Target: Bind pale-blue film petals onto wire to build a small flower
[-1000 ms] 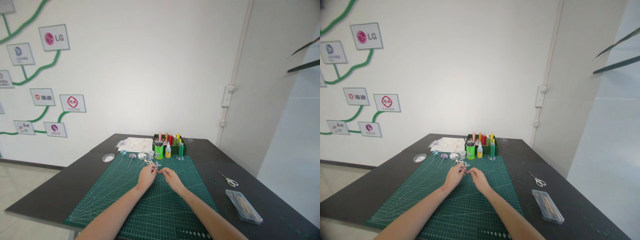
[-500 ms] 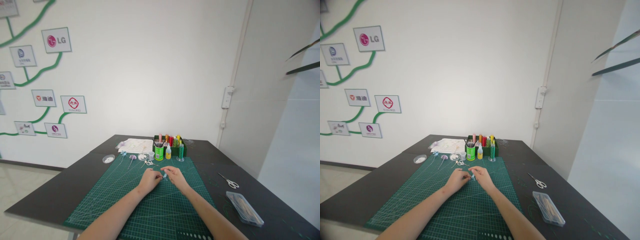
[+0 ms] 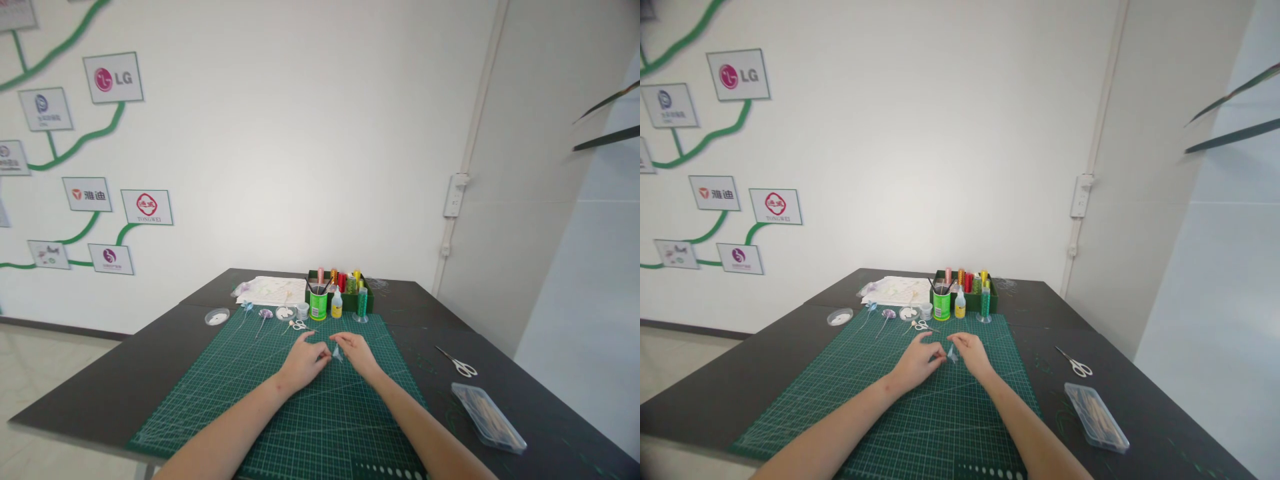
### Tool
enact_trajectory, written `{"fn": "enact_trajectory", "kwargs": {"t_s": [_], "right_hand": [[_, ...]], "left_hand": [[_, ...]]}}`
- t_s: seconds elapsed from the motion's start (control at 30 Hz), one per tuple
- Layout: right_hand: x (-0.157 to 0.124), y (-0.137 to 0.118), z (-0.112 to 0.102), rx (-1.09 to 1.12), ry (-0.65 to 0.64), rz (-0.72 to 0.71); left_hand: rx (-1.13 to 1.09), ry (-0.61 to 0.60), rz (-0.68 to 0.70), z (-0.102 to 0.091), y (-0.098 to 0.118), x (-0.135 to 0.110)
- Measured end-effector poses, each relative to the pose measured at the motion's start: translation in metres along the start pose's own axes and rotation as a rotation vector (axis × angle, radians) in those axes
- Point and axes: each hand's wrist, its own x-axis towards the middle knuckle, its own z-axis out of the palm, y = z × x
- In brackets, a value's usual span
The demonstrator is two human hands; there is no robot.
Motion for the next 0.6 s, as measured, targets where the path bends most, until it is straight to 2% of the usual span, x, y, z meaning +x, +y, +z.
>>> {"fn": "enact_trajectory", "kwargs": {"t_s": [0.2, 0.37, 0.6], "right_hand": [[-0.002, 0.002, -0.002, -0.074, -0.131, 0.011], [-0.008, -0.007, 0.001, -0.116, -0.223, -0.014], [-0.011, -0.012, 0.005, -0.062, -0.301, -0.017]], "left_hand": [[-0.007, 0.088, -0.117, -0.001, -0.001, 0.001], [0.103, 0.146, -0.192, -0.004, -0.007, 0.002], [0.046, 0.134, -0.305, -0.002, -0.012, 0.001]]}}
